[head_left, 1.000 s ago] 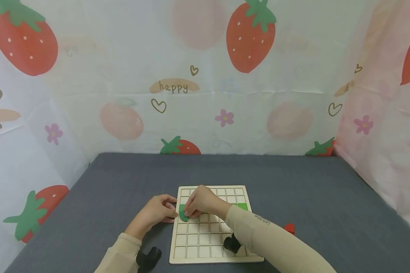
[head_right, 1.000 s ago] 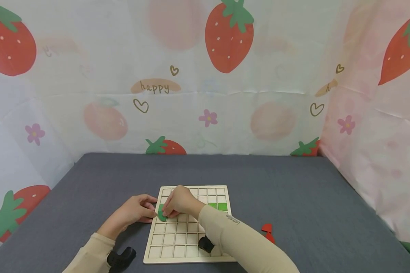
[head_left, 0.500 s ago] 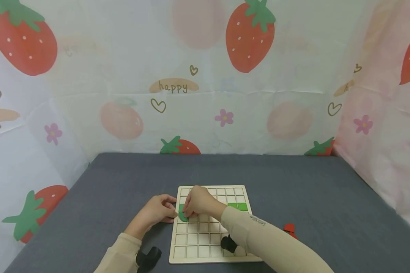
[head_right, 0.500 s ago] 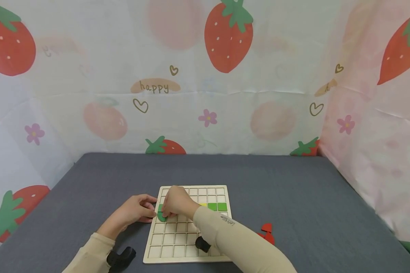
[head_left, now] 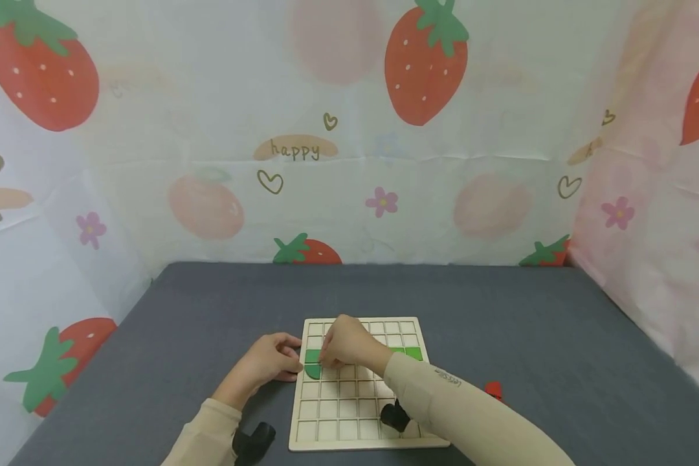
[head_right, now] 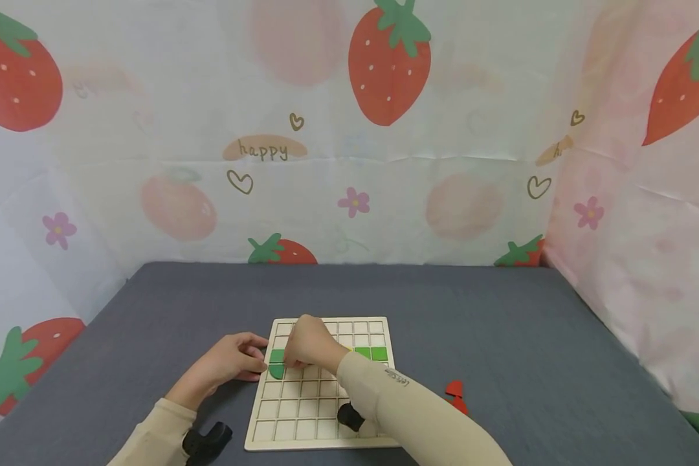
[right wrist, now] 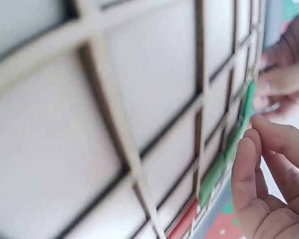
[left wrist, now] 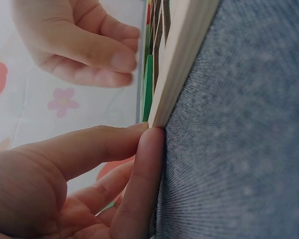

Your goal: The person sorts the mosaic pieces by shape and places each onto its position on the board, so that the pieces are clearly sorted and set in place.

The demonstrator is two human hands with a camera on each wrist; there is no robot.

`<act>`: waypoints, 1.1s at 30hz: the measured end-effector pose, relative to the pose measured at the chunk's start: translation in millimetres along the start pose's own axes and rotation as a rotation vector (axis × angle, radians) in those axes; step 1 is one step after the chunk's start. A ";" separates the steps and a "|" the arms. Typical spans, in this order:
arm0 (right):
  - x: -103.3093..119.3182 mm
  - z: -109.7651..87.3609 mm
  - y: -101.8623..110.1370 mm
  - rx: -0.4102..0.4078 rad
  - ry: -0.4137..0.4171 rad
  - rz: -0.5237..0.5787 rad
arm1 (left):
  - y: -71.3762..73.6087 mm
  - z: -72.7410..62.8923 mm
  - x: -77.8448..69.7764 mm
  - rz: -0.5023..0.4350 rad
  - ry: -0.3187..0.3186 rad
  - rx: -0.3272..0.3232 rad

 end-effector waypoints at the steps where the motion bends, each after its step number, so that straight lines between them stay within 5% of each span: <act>1: -1.6 -1.1 4.4 -0.001 -0.004 0.021 | -0.6 0.1 -0.5 0.001 0.000 0.000; 11: -19.8 -30.0 62.0 -0.051 -0.073 0.209 | -2.1 1.3 0.0 0.026 0.004 -0.002; 21: -40.6 -70.2 110.7 -0.122 -0.111 0.177 | 0.0 -0.8 -0.8 0.035 0.003 0.003; 33: -68.6 -97.6 134.2 -0.178 -0.188 0.127 | -3.0 0.8 0.0 0.034 -0.007 0.006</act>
Point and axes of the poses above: each hand's wrist, its own z-axis towards the middle knuckle, its own y-axis out of the back of the hand, x = y × z, the point moved 5 cm from there along z, towards the middle knuckle, and after that the axes turned 15 degrees about z, right-handed, at the moved point
